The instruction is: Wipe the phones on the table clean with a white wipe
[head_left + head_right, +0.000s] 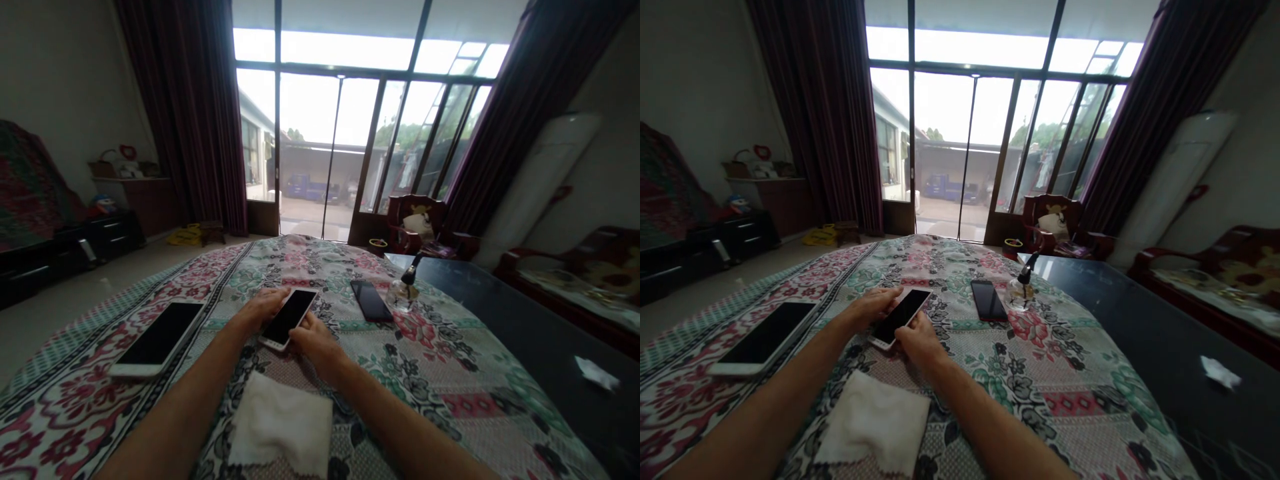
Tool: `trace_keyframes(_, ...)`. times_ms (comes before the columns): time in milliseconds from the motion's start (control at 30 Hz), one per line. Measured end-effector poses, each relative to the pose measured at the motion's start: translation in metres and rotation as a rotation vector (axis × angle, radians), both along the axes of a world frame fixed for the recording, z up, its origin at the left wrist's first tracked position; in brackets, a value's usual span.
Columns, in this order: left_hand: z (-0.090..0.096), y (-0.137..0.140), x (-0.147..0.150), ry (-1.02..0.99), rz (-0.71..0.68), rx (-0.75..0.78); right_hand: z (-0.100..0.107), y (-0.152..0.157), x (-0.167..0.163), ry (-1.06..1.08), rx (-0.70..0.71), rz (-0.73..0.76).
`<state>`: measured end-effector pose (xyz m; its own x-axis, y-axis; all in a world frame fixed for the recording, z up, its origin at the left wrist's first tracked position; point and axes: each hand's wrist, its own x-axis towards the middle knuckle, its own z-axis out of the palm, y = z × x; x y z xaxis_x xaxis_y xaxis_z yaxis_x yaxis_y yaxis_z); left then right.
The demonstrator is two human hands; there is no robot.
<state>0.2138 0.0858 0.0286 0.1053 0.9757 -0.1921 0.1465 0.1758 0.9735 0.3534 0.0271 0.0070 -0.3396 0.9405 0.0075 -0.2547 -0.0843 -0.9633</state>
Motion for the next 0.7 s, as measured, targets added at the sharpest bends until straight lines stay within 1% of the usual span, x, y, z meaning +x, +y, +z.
trace_keyframes(133,0.000,0.002,-0.005,-0.083,0.033,-0.047,-0.003,0.009,0.005,0.019,-0.034,-0.034)
trace_keyframes(233,-0.002,0.005,-0.005,-0.119,0.046,-0.062,-0.002,0.011,0.008,0.067,-0.046,-0.064)
trace_keyframes(433,-0.009,0.008,-0.007,-0.171,0.023,-0.079,0.002,0.010,0.014,0.112,-0.083,-0.011)
trace_keyframes(533,-0.011,0.008,-0.008,-0.221,0.001,-0.090,0.000,0.013,0.016,0.107,-0.062,0.022)
trace_keyframes(700,-0.011,0.009,-0.008,-0.321,-0.040,-0.117,-0.003,0.019,0.021,0.086,-0.031,0.021)
